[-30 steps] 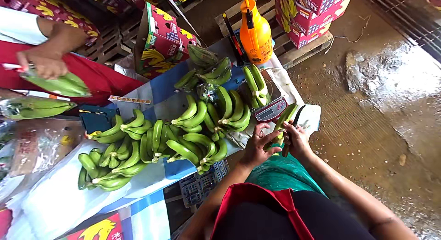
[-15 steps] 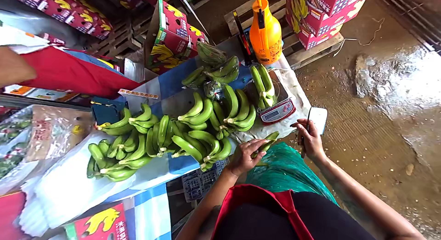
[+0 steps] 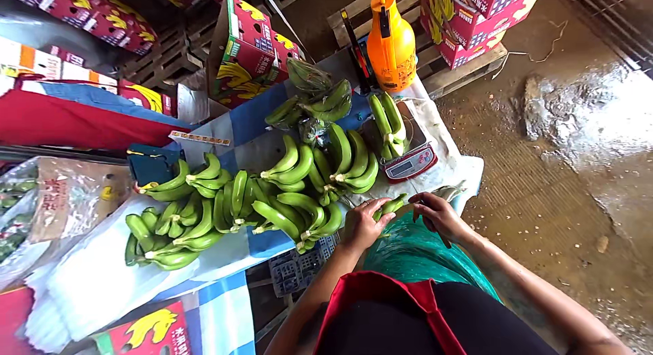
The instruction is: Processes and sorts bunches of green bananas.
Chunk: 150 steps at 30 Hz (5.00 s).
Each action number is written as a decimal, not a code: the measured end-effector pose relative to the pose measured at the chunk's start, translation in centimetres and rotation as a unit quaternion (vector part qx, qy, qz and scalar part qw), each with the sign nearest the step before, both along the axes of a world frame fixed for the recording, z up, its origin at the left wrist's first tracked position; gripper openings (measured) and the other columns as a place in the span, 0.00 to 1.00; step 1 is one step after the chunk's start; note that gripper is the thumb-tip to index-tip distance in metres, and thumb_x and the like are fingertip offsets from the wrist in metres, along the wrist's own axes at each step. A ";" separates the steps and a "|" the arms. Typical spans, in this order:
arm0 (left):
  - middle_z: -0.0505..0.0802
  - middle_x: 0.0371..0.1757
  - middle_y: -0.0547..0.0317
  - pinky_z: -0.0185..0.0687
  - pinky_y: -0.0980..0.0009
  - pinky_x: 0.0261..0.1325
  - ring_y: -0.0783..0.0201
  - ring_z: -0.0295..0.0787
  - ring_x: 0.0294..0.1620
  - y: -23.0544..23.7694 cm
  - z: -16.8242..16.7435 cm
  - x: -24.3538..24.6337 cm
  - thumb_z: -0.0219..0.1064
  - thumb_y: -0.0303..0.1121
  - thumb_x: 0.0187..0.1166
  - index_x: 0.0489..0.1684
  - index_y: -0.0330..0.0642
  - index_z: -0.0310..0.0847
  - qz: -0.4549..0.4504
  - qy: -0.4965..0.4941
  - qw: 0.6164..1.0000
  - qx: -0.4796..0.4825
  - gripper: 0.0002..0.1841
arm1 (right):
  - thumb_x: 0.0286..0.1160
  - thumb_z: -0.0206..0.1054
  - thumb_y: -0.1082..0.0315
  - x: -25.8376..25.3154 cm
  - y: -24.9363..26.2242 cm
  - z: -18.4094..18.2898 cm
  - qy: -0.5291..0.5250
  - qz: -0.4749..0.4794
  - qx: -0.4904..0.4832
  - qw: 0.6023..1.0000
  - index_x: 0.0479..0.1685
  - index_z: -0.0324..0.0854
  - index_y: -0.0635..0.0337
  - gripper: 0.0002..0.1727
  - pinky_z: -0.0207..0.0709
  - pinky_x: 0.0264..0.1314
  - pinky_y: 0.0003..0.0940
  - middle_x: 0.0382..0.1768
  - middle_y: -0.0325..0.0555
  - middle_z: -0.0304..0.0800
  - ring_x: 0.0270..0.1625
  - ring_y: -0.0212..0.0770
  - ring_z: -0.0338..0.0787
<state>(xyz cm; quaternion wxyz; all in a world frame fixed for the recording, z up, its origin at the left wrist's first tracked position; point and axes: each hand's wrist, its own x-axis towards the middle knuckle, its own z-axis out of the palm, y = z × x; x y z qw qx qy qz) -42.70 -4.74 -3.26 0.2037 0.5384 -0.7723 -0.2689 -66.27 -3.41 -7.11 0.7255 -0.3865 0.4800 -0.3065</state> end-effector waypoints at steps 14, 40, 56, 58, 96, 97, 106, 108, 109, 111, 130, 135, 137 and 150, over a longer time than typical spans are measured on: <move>0.97 0.49 0.45 0.90 0.46 0.49 0.46 0.97 0.46 -1.2 0.9 -1.9 0.74 0.40 0.76 0.61 0.43 0.92 0.001 -0.098 0.995 0.002 0.18 | 0.90 0.58 0.65 0.2 -0.4 1.1 -0.027 0.031 0.022 0.999 0.58 0.80 0.60 0.11 0.64 0.16 0.21 0.26 0.42 0.86 0.14 0.28 0.72; 0.92 0.49 0.54 0.88 0.75 0.29 0.72 0.87 0.26 -3.6 7.6 2.0 0.74 0.29 0.75 0.56 0.33 0.85 0.216 0.187 0.949 0.135 0.15 | 0.85 0.62 0.68 -2.8 -2.1 3.0 0.091 -0.031 -0.167 0.981 0.54 0.82 0.59 0.08 0.70 0.20 0.24 0.22 0.37 0.79 0.19 0.29 0.75; 0.94 0.52 0.51 0.83 0.77 0.23 0.70 0.86 0.24 -2.9 9.0 3.2 0.61 0.21 0.79 0.60 0.30 0.82 0.307 0.341 0.887 0.061 0.14 | 0.84 0.64 0.69 -1.7 -3.8 3.6 0.103 -0.016 -0.212 0.972 0.55 0.83 0.61 0.09 0.73 0.22 0.26 0.24 0.39 0.83 0.20 0.30 0.79; 0.93 0.50 0.51 0.83 0.77 0.24 0.70 0.86 0.24 -2.9 8.9 2.8 0.61 0.21 0.78 0.59 0.29 0.80 0.305 0.349 0.884 0.057 0.13 | 0.83 0.64 0.69 -1.7 -3.7 3.7 0.103 -0.019 -0.214 0.971 0.54 0.83 0.61 0.08 0.74 0.23 0.25 0.25 0.39 0.83 0.21 0.29 0.79; 0.92 0.63 0.49 0.89 0.54 0.64 0.56 0.92 0.61 -7.4 2.6 -5.4 0.80 0.33 0.69 0.59 0.41 0.92 0.141 0.094 0.977 -0.129 0.19 | 0.67 0.74 0.78 0.7 -12.5 1.3 0.079 -0.077 -0.411 0.905 0.57 0.88 0.65 0.17 0.86 0.50 0.28 0.52 0.47 0.92 0.45 0.31 0.90; 0.93 0.64 0.49 0.89 0.53 0.62 0.55 0.93 0.60 -7.4 2.3 -5.9 0.80 0.34 0.70 0.60 0.43 0.92 0.122 0.070 0.982 -0.126 0.19 | 0.67 0.74 0.78 0.1 -12.0 1.2 0.063 -0.076 -0.415 0.905 0.56 0.88 0.66 0.17 0.86 0.50 0.27 0.52 0.47 0.92 0.46 0.30 0.90; 0.93 0.62 0.44 0.90 0.53 0.58 0.51 0.94 0.56 -7.4 0.6 -7.3 0.79 0.33 0.71 0.63 0.41 0.91 0.013 0.026 0.991 -0.134 0.20 | 0.64 0.78 0.75 -2.3 -9.7 0.4 0.064 -0.103 -0.449 0.885 0.50 0.90 0.68 0.14 0.81 0.68 0.30 0.60 0.51 0.88 0.63 0.36 0.87; 0.93 0.60 0.43 0.91 0.53 0.55 0.49 0.95 0.53 -7.8 0.7 -7.6 0.79 0.31 0.69 0.63 0.41 0.91 0.004 0.019 0.986 -0.164 0.21 | 0.64 0.78 0.75 -2.5 -9.9 0.3 0.054 -0.111 -0.452 0.884 0.50 0.90 0.69 0.14 0.81 0.66 0.28 0.61 0.51 0.87 0.62 0.35 0.86; 0.93 0.60 0.42 0.91 0.53 0.54 0.48 0.95 0.52 -8.1 0.8 -7.6 0.80 0.30 0.68 0.63 0.41 0.91 -0.001 0.018 0.985 -0.173 0.21 | 0.64 0.78 0.75 -2.5 -10.2 0.3 0.048 -0.115 -0.456 0.881 0.49 0.90 0.69 0.14 0.81 0.66 0.28 0.60 0.51 0.87 0.61 0.35 0.86; 0.91 0.61 0.41 0.90 0.53 0.56 0.48 0.94 0.54 -8.8 0.8 -7.5 0.81 0.30 0.67 0.65 0.40 0.89 -0.008 0.014 0.986 -0.169 0.24 | 0.62 0.79 0.76 -2.3 -10.9 0.1 0.040 -0.114 -0.460 0.880 0.50 0.89 0.70 0.15 0.82 0.65 0.29 0.59 0.52 0.87 0.60 0.36 0.87; 0.85 0.48 0.46 0.86 0.63 0.45 0.60 0.84 0.41 -14.0 2.9 -5.5 0.81 0.33 0.71 0.46 0.32 0.90 0.082 0.087 0.990 0.078 0.14 | 0.86 0.58 0.71 -4.3 -13.9 1.1 -0.021 -0.178 -0.336 0.925 0.74 0.71 0.66 0.20 0.87 0.38 0.33 0.54 0.48 0.91 0.36 0.34 0.91; 0.84 0.46 0.49 0.84 0.69 0.37 0.65 0.82 0.34 -14.6 2.6 -5.2 0.81 0.34 0.70 0.46 0.34 0.91 0.110 0.090 0.990 0.014 0.14 | 0.88 0.56 0.70 -9.1 -10.2 -2.1 -0.007 -0.273 -0.285 0.919 0.70 0.73 0.62 0.16 0.86 0.37 0.30 0.61 0.44 0.89 0.36 0.31 0.90; 0.86 0.50 0.45 0.85 0.62 0.47 0.59 0.86 0.42 -14.4 2.5 -5.5 0.83 0.33 0.68 0.55 0.36 0.91 0.111 0.067 0.992 0.004 0.18 | 0.87 0.57 0.71 -9.6 -8.3 -3.6 0.008 -0.279 -0.257 0.925 0.68 0.74 0.62 0.15 0.87 0.37 0.29 0.59 0.42 0.90 0.35 0.30 0.91; 0.90 0.64 0.44 0.83 0.52 0.67 0.52 0.88 0.63 -14.0 2.6 -4.3 0.82 0.36 0.70 0.65 0.40 0.88 0.102 0.017 0.989 0.102 0.24 | 0.86 0.60 0.73 -7.6 -3.8 -5.8 0.052 -0.185 -0.124 0.973 0.66 0.75 0.67 0.15 0.88 0.38 0.29 0.53 0.47 0.93 0.35 0.32 0.92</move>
